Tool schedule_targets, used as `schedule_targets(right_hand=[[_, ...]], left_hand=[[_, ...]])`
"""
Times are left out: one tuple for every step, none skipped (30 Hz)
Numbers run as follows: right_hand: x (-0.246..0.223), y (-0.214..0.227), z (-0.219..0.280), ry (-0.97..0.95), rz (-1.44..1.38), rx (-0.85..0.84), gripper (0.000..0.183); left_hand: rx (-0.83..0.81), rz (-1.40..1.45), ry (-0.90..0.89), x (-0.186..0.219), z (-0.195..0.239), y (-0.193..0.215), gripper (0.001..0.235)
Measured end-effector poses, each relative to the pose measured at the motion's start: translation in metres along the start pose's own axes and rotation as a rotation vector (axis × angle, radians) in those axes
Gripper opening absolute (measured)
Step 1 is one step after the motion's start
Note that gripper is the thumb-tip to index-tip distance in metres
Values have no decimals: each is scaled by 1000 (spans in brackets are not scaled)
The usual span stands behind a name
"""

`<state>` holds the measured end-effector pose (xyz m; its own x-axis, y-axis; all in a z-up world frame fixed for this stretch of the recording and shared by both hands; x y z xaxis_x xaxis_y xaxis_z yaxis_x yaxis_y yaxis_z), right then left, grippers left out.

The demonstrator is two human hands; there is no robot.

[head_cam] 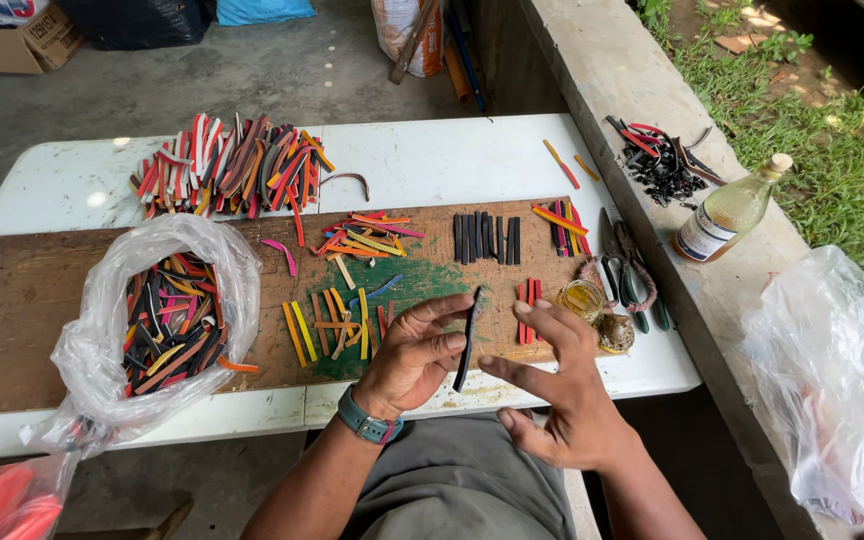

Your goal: The person picks up small, colorful rubber strips from a pile, inspects them, and places them into color-coded groups on a wooden board. The process is repeated for multiple strips of different colors.

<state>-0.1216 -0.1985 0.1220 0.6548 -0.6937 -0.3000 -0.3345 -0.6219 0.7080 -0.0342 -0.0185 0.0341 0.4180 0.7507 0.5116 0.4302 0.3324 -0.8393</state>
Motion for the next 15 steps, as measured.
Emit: schedule_targets(right_hand=[[0, 1, 1, 2, -5, 2, 48], [1, 1, 2, -28, -47, 9, 51], [3, 2, 4, -59, -88, 16, 53], [5, 1, 4, -93, -130, 27, 56], [6, -1, 5, -112, -143, 14, 58], [8, -3, 4, -130, -156, 4, 60], [8, -6, 3, -147, -168, -6, 63], [7, -8, 2, -126, -147, -21, 63], [5, -10, 1, -104, -127, -36, 64], [3, -12, -1, -80, -107, -52, 65], [0, -12, -3, -49, -92, -43, 63], [-4, -11, -4, -15, -79, -36, 61], [-6, -10, -6, 19, -65, -30, 60], [-7, -8, -5, -5, -17, -14, 61], [-7, -7, -6, -28, 32, 2, 62]], left_hand=[[-9, 6, -10, 2, 0, 1, 41], [-16, 13, -16, 3, 1, 1, 39], [-16, 20, -11, 2, 3, 1, 40], [-17, 25, -3, 2, 4, 0, 41], [-19, 29, 5, 2, 6, -2, 42], [-38, 19, 7, 2, 7, -6, 46], [-57, 8, 8, 2, 9, -10, 50], [-76, -1, 8, 2, 10, -14, 54], [-72, -3, 4, 2, 9, -16, 55], [-67, -4, -2, 3, 8, -18, 57], [-62, -5, -9, 4, 7, -19, 58], [-62, -6, -1, 5, 7, -20, 59], [-62, -6, 7, 6, 6, -20, 60], [-58, -3, 24, 5, 7, -20, 60], [-63, -25, 15, 4, 9, -20, 62]])
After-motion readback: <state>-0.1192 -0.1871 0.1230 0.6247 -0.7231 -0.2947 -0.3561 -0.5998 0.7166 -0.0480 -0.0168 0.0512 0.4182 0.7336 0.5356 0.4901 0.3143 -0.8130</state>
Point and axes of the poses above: each hand's wrist, its own z-axis away from the middle knuckle, its own y-axis out of the back of the hand, x = y × z, the point moved 5 cm from there along -z, towards the middle knuckle, and after that the axes turned 7 degrees about z, right-handed, at the moved point
